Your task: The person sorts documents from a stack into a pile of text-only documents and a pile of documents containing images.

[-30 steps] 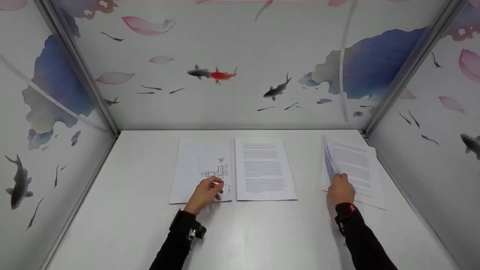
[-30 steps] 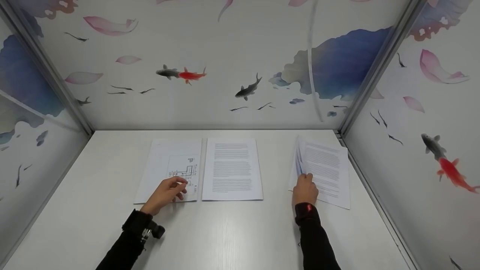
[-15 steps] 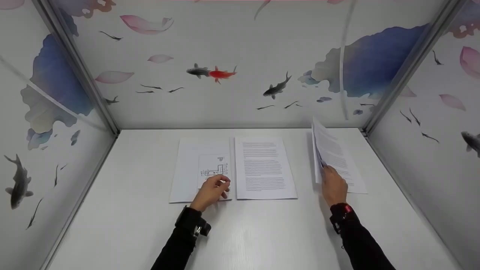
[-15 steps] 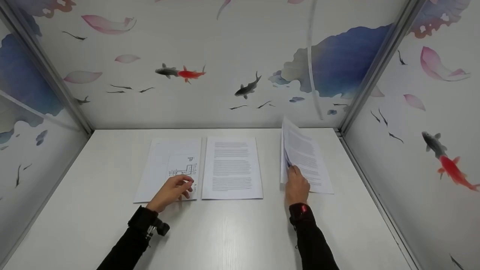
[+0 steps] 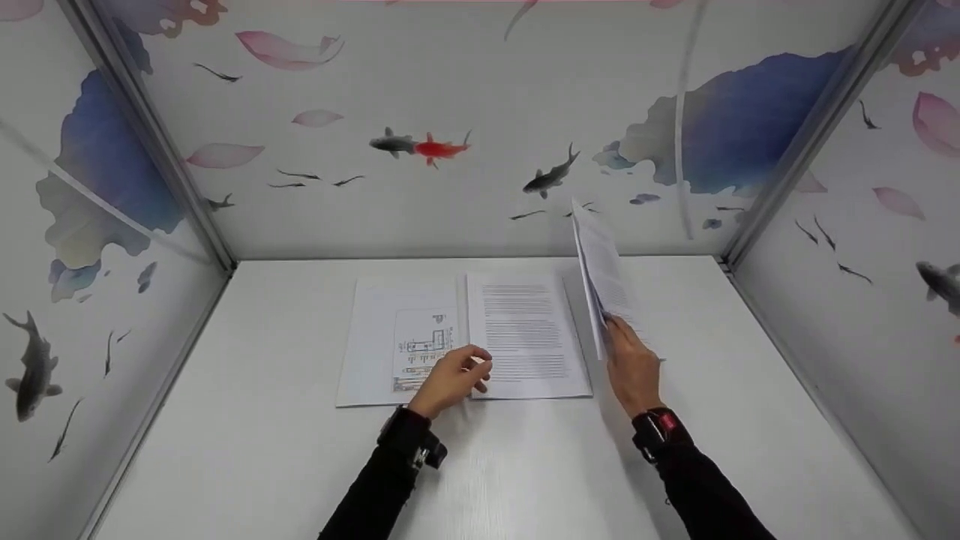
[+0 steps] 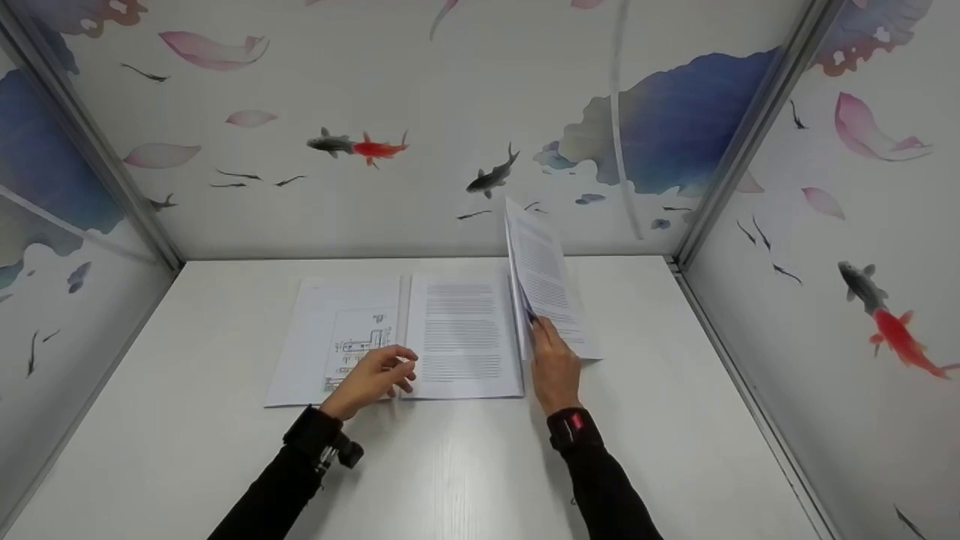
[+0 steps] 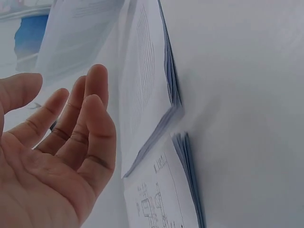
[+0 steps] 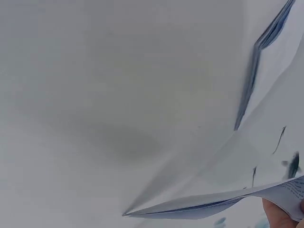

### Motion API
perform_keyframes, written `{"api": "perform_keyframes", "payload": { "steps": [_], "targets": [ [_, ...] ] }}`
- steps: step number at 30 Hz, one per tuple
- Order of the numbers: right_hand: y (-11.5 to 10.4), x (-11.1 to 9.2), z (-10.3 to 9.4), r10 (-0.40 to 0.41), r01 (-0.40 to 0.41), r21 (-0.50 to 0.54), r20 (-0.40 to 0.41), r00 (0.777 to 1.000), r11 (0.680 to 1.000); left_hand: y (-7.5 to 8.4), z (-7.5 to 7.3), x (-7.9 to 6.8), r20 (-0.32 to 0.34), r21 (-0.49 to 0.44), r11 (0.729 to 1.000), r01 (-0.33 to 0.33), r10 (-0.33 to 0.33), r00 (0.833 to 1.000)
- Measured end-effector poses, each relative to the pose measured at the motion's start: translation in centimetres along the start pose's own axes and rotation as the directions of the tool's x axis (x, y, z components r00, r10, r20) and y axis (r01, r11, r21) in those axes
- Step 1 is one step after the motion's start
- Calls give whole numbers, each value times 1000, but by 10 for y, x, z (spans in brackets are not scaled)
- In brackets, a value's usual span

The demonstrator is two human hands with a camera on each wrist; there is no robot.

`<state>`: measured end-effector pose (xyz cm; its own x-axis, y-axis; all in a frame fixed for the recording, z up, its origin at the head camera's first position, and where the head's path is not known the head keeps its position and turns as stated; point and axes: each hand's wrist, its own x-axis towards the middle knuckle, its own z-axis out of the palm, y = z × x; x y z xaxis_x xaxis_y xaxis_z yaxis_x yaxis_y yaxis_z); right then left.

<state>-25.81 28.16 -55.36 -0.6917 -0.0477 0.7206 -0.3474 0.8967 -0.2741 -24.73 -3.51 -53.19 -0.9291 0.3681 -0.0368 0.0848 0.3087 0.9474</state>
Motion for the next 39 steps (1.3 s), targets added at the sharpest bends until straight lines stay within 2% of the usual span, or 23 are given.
{"api": "perform_keyframes", "payload": {
  "steps": [5, 8, 10, 15, 19, 21, 25, 28, 31, 33, 36, 39],
  "targets": [
    [-25, 2, 4, -62, 63, 36, -42, 997, 997, 9, 14, 7, 53, -69, 998, -1, 5, 999],
    [-42, 3, 7, -106, 108, 34, -54, 993, 994, 13, 20, 12, 64, -197, 980, 21, -9, 998],
    [-54, 3, 11, -143, 144, 16, -56, 988, 989, 15, 23, 15, 62, -310, 950, 45, -27, 998],
    [-81, -1, 20, -240, 239, -28, -57, 969, 971, 18, 29, 20, 55, -530, 845, 73, -51, 997],
    [-100, -7, 29, -322, 320, -34, -54, 945, 947, 21, 31, 22, 22, -631, 772, 76, -81, 997],
    [-107, -11, 34, -364, 363, -30, -57, 930, 931, 22, 31, 22, 8, -662, 746, 68, -83, 996],
    [-119, -16, 41, -412, 411, -36, -64, 909, 911, 22, 32, 23, -13, -674, 737, 51, -81, 997],
    [-124, -18, 45, -422, 420, -55, -61, 904, 906, 22, 32, 23, -34, -680, 732, 42, -89, 995],
    [-127, -19, 47, -440, 436, -67, -55, 896, 897, 23, 32, 23, -55, -698, 715, 32, -98, 994],
    [-129, -19, 47, -452, 449, -62, -40, 891, 891, 23, 32, 23, -78, -698, 715, 23, -107, 991],
    [-131, -20, 47, -476, 476, -22, -14, 879, 879, 22, 30, 23, -134, -696, 718, 8, -141, 981],
    [-131, -20, 45, -520, 518, 69, 12, 854, 852, 19, 26, 22, -197, -701, 713, -12, -177, 964]
  ]
}}
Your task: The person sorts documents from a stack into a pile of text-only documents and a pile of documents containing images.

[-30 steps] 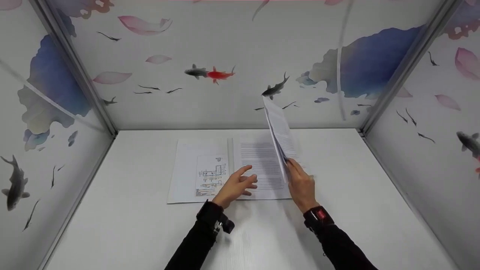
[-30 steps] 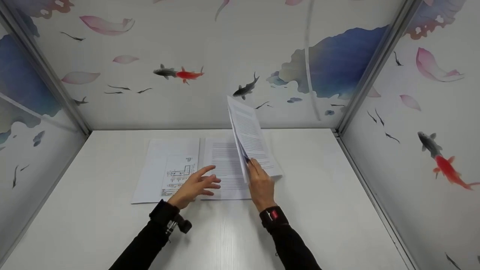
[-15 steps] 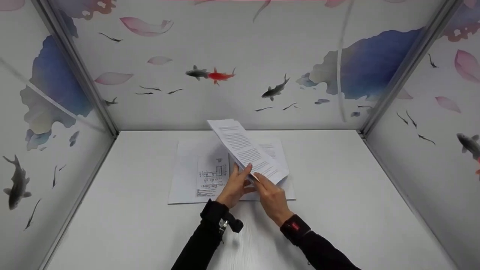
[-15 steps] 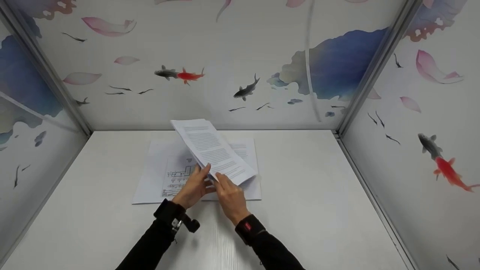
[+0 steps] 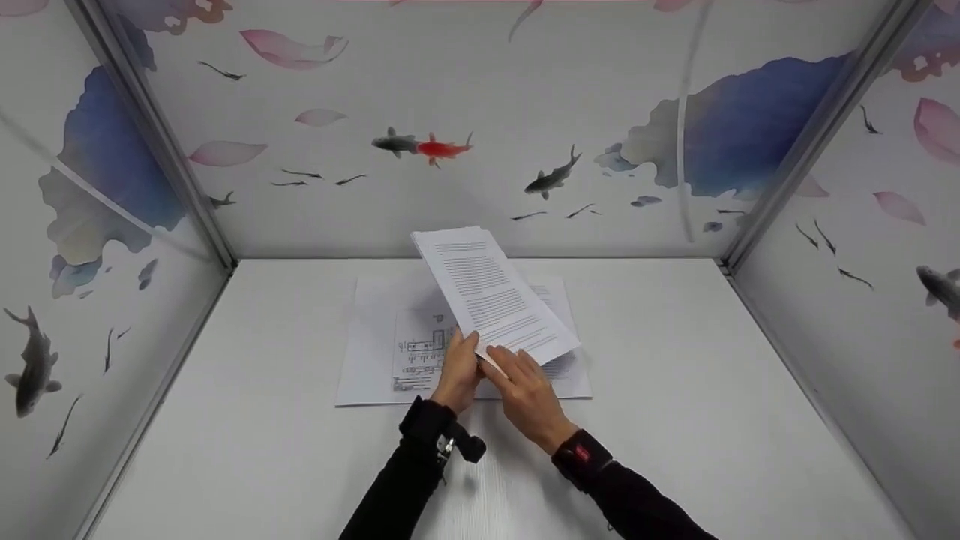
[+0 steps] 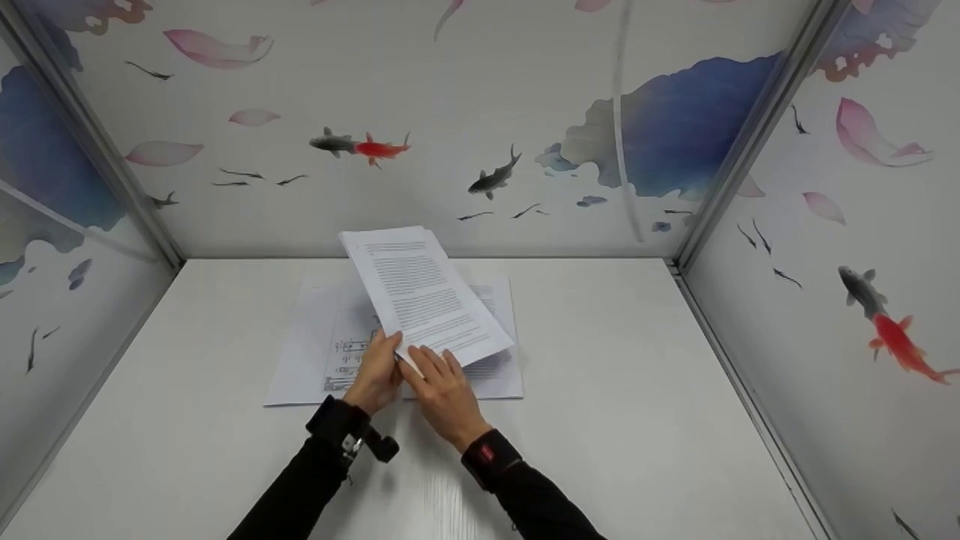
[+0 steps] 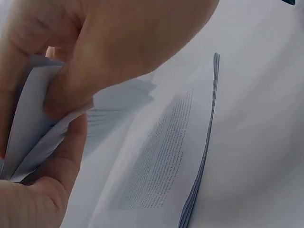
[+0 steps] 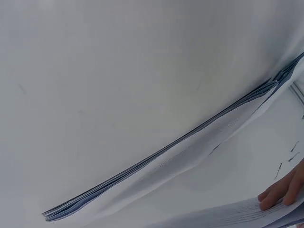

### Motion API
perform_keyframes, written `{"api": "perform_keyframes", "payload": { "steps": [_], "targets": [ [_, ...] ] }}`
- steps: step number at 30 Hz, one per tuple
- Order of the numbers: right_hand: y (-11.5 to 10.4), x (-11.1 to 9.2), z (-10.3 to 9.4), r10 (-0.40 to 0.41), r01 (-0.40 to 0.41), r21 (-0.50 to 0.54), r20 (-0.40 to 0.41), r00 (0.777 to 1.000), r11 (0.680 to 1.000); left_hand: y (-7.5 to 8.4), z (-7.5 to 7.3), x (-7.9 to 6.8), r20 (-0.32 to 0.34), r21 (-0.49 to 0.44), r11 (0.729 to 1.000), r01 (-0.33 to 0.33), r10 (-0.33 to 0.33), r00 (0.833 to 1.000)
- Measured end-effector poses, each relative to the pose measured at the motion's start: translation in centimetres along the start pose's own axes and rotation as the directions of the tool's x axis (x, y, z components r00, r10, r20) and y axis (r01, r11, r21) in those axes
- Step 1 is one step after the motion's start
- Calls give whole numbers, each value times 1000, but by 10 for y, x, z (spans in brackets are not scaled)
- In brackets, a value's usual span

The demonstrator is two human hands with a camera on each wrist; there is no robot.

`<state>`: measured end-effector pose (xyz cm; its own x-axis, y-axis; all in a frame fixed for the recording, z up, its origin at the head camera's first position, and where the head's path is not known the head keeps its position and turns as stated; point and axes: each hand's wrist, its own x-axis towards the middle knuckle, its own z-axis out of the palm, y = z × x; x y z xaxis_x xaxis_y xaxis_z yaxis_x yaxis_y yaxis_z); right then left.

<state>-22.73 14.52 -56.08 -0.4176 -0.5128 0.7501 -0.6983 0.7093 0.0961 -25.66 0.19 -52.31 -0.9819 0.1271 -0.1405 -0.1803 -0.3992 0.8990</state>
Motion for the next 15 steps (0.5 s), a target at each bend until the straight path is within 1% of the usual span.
{"api": "perform_keyframes", "payload": {
  "steps": [3, 5, 6, 7, 8, 9, 10, 11, 12, 13, 14, 15],
  "targets": [
    [4, -2, 0, -46, 47, 136, -17, 999, 990, 0, -7, 1, -44, 7, 999, -40, 40, 998],
    [10, -4, -1, -35, 42, 201, -40, 999, 979, 1, -12, 1, -71, 47, 997, -62, 65, 995],
    [14, -4, -2, 1, 10, 222, -50, 999, 975, 2, -14, 1, -85, 69, 995, -66, 72, 994],
    [20, -4, -3, 60, -46, 236, -49, 997, 971, 3, -17, 1, -98, 95, 993, -69, 78, 992],
    [26, -2, -6, 141, -129, 242, -34, 989, 962, 5, -19, 1, -110, 118, 991, -67, 80, 991],
    [32, 0, -8, 247, -239, 251, -2, 969, 938, 7, -22, 1, -119, 142, 988, -64, 81, 990],
    [40, 2, -12, 369, -369, 261, 50, 928, 892, 9, -24, 0, -121, 157, 985, -67, 86, 989],
    [48, 5, -16, 495, -508, 277, 121, 861, 816, 10, -27, 0, -115, 172, 982, -73, 93, 989],
    [55, 9, -20, 607, -639, 294, 201, 769, 711, 11, -30, 0, -111, 181, 981, -76, 97, 989],
    [63, 12, -24, 690, -749, 307, 294, 662, 587, 12, -33, 0, -102, 194, 977, -87, 108, 989],
    [71, 15, -28, 738, -830, 326, 385, 554, 453, 12, -36, 0, -90, 200, 975, -97, 116, 989],
    [78, 17, -32, 754, -883, 350, 475, 455, 312, 13, -39, 0, -77, 202, 973, -108, 126, 989]
  ]
}}
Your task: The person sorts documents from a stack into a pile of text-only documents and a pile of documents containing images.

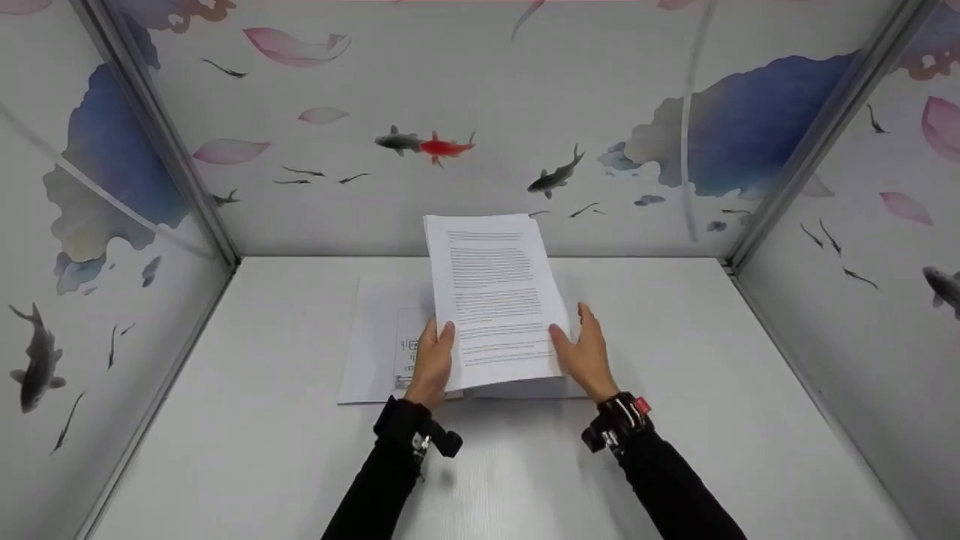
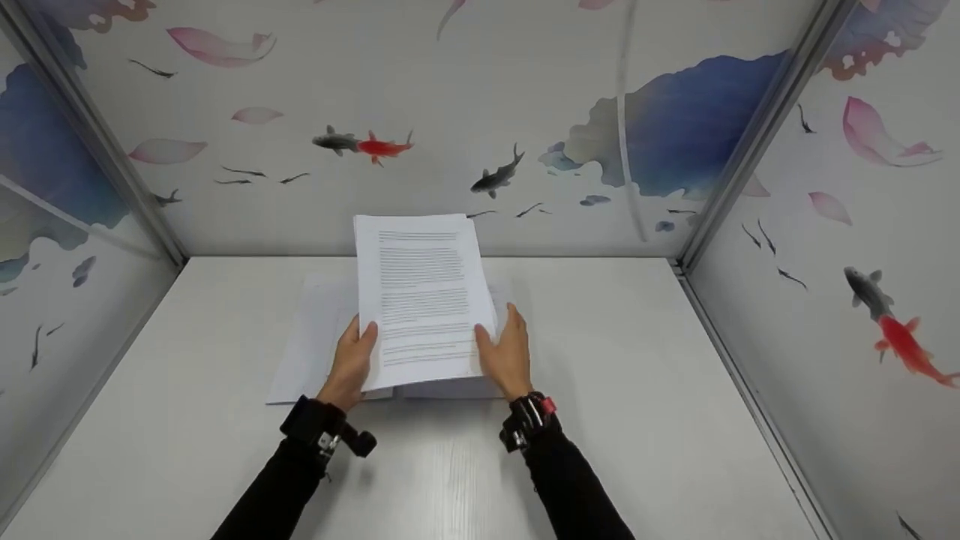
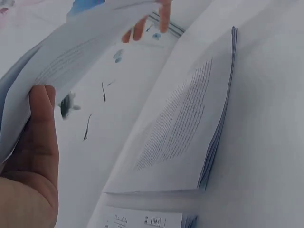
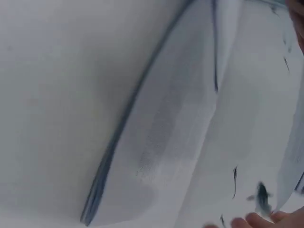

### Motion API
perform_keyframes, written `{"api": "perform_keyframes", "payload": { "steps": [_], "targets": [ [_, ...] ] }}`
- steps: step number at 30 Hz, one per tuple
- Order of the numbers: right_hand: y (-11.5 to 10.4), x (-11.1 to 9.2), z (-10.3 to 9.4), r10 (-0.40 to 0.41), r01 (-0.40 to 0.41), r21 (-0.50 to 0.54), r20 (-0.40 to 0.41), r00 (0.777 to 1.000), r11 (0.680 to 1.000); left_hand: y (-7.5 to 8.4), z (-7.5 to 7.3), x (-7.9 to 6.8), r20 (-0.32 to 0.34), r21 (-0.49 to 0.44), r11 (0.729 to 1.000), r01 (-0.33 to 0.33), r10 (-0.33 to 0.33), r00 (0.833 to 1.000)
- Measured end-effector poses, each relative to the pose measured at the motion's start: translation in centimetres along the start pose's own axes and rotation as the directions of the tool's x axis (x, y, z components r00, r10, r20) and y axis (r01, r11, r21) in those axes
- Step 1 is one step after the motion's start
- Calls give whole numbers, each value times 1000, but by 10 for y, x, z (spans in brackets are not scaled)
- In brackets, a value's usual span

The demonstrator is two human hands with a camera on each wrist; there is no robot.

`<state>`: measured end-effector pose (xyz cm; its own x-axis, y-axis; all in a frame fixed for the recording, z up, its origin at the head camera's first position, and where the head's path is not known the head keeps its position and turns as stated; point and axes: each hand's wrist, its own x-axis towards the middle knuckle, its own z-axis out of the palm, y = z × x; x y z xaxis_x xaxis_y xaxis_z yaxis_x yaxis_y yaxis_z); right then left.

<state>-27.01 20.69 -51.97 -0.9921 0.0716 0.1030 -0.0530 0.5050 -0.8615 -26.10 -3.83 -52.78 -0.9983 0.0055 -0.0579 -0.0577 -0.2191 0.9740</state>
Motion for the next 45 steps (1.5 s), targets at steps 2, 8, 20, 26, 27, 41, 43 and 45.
{"api": "perform_keyframes", "payload": {
  "steps": [2, 8, 20, 26, 27, 41, 43, 45],
  "targets": [
    [-2, 6, -11, 159, -175, 159, 109, 981, 972, -1, -4, 0, 22, 5, 1000, -21, 21, 1000],
    [-3, 2, -15, 70, -160, 364, 248, 966, 918, -5, -7, 2, -1, 9, 998, -66, 66, 998],
    [-3, -12, -4, -59, 7, 326, 150, 987, 945, -4, 1, 2, -24, 173, 969, -176, 182, 983],
    [1, -8, -7, 20, -65, 331, 139, 990, 941, -3, 2, -3, 142, 175, 965, -194, 170, 975],
    [2, -7, -8, 28, -78, 349, 148, 989, 934, -4, 2, -3, 157, 162, 969, -189, 163, 974],
    [5, -3, -7, 161, -139, 366, -30, 986, 920, -13, 4, -8, 208, 187, 981, -52, 12, 978],
    [7, -2, -6, 170, -142, 346, -51, 984, 928, -16, 8, -12, 192, 227, 973, -36, -8, 981],
    [9, -1, -5, 171, -144, 299, -68, 983, 943, -19, 12, -13, 157, 270, 962, -32, -11, 988]
  ]
}}
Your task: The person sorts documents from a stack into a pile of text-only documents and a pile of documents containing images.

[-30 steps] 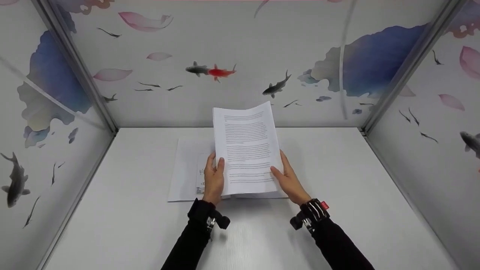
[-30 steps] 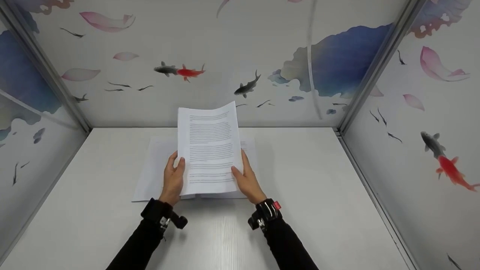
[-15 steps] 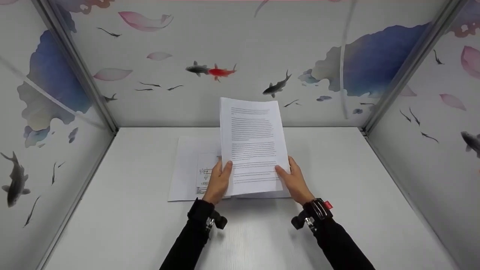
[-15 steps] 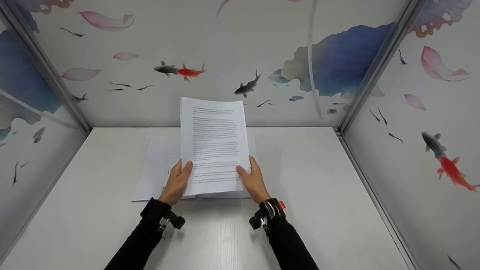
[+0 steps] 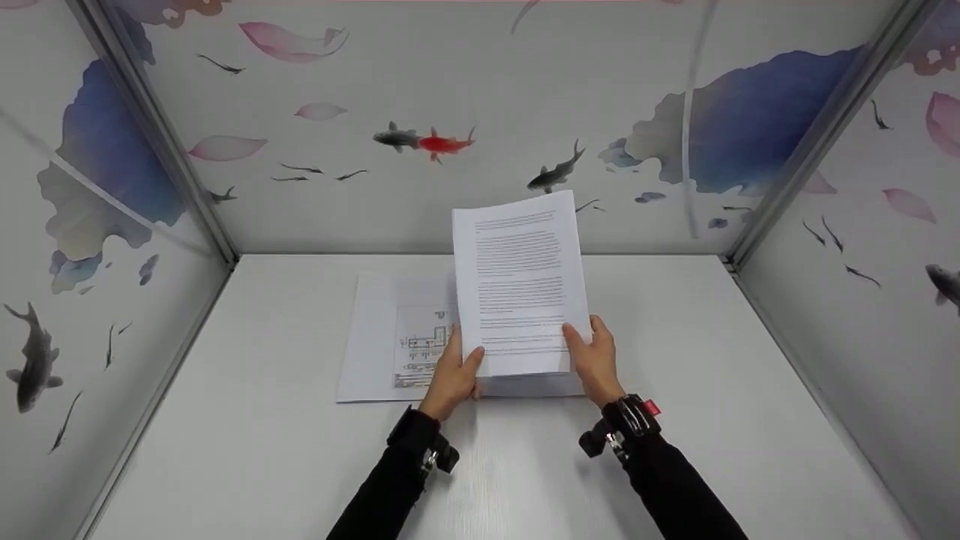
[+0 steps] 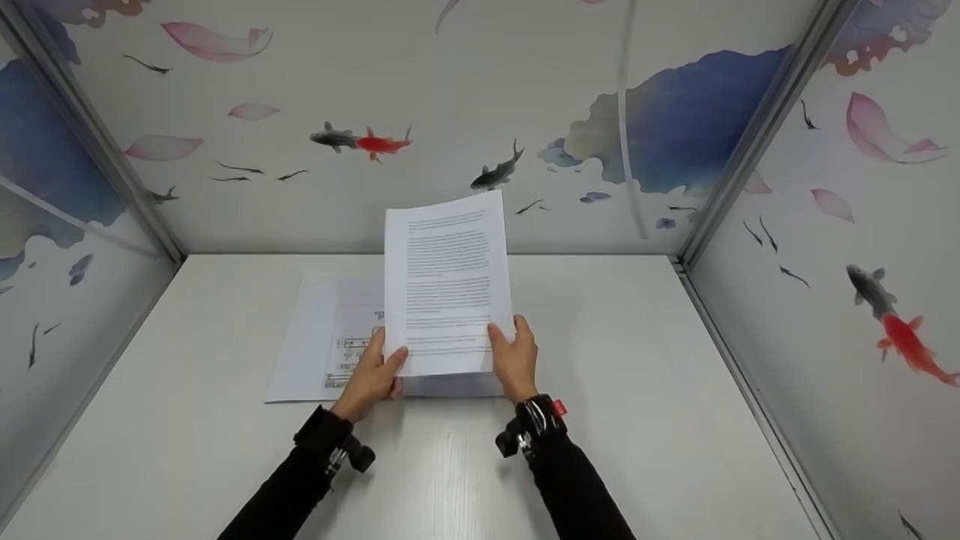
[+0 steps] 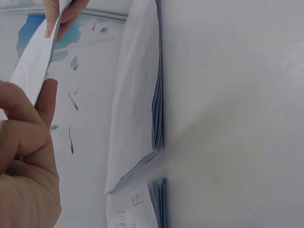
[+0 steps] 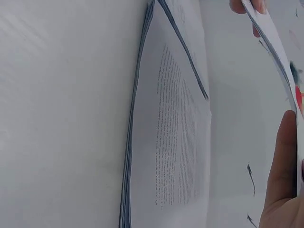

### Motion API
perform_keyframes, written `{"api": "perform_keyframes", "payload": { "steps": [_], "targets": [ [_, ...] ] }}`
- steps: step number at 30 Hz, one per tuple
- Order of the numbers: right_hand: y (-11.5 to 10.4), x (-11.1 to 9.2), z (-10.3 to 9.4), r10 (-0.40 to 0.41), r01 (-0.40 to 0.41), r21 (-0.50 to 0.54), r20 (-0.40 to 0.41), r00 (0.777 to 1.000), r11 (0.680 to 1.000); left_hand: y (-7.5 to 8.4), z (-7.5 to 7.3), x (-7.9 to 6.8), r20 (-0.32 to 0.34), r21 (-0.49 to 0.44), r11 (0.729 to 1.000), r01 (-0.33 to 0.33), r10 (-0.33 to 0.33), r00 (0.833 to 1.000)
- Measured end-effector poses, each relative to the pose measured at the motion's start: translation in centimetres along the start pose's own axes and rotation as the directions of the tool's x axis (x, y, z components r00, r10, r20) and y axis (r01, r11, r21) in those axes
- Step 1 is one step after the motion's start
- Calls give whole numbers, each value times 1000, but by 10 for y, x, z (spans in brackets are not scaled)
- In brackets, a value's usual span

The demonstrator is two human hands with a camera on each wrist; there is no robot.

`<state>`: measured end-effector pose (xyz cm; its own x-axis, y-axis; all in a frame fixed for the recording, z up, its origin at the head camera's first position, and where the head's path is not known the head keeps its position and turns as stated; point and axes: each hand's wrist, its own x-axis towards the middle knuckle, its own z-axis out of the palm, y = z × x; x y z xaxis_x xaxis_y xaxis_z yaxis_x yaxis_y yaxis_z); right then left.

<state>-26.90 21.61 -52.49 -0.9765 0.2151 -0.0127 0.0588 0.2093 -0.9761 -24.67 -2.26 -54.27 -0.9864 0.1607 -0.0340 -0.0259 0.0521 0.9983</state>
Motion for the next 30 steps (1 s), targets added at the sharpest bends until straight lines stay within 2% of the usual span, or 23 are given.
{"api": "perform_keyframes", "payload": {
  "steps": [3, 7, 9, 14, 20, 24, 30],
  "targets": [
    [3, 3, -1, 10, -10, -85, -5, 1000, 996, 0, 7, 2, -44, 46, 999, 22, -20, 999],
    [11, 7, -7, 82, -79, -167, 9, 997, 983, 0, 13, 6, -78, 118, 991, 67, -58, 995],
    [15, 8, -11, 110, -106, -209, 5, 994, 972, -2, 14, 7, -77, 164, 983, 82, -70, 995],
    [24, 12, -18, 92, -94, -330, -22, 996, 939, -7, 15, 11, -38, 259, 958, 124, -118, 992],
    [29, 17, -20, 99, -88, -375, 10, 995, 923, -10, 14, 12, -7, 310, 932, 187, -194, 981],
    [33, 18, -21, 107, -85, -422, 28, 994, 903, -13, 13, 12, -8, 354, 917, 183, -192, 981],
    [39, 17, -23, 92, -79, -540, -4, 996, 838, -15, 12, 12, -9, 469, 871, 149, -164, 986]
  ]
}}
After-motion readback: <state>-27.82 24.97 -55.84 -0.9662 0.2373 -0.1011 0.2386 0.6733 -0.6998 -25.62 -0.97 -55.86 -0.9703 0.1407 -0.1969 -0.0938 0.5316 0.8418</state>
